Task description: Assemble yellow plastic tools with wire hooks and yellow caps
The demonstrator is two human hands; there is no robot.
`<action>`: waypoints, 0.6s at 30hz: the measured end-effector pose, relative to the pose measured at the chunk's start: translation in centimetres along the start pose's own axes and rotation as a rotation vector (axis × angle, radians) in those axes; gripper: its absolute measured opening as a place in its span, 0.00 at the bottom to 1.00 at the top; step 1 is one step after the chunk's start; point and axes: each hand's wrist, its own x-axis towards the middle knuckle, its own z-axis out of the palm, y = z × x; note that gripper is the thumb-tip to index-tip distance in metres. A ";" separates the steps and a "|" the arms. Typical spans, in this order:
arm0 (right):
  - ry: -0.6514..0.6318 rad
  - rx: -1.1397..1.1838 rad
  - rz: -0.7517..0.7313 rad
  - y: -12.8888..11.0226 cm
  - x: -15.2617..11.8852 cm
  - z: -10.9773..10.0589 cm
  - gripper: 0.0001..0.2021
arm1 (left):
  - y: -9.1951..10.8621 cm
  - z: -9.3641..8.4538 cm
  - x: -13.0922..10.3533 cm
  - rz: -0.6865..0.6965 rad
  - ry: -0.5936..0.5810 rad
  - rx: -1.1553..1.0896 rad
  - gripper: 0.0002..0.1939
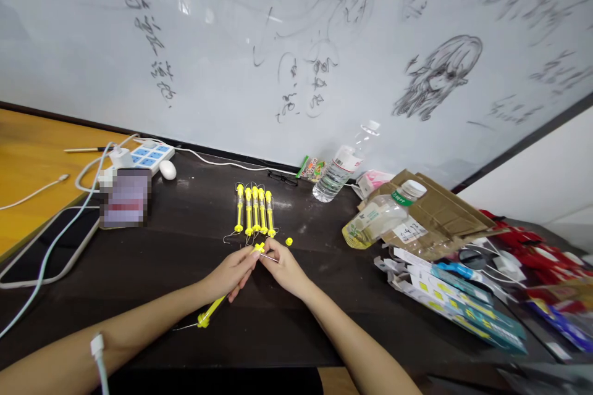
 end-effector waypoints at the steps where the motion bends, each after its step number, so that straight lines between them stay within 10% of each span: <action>1: -0.003 -0.006 -0.015 0.0 -0.1 0.0 0.11 | 0.0 0.0 0.1 -0.001 -0.003 -0.010 0.26; 18: 0.227 -0.843 -0.566 0.9 -0.8 0.6 0.13 | -0.6 0.0 0.5 -0.005 -0.077 -0.227 0.23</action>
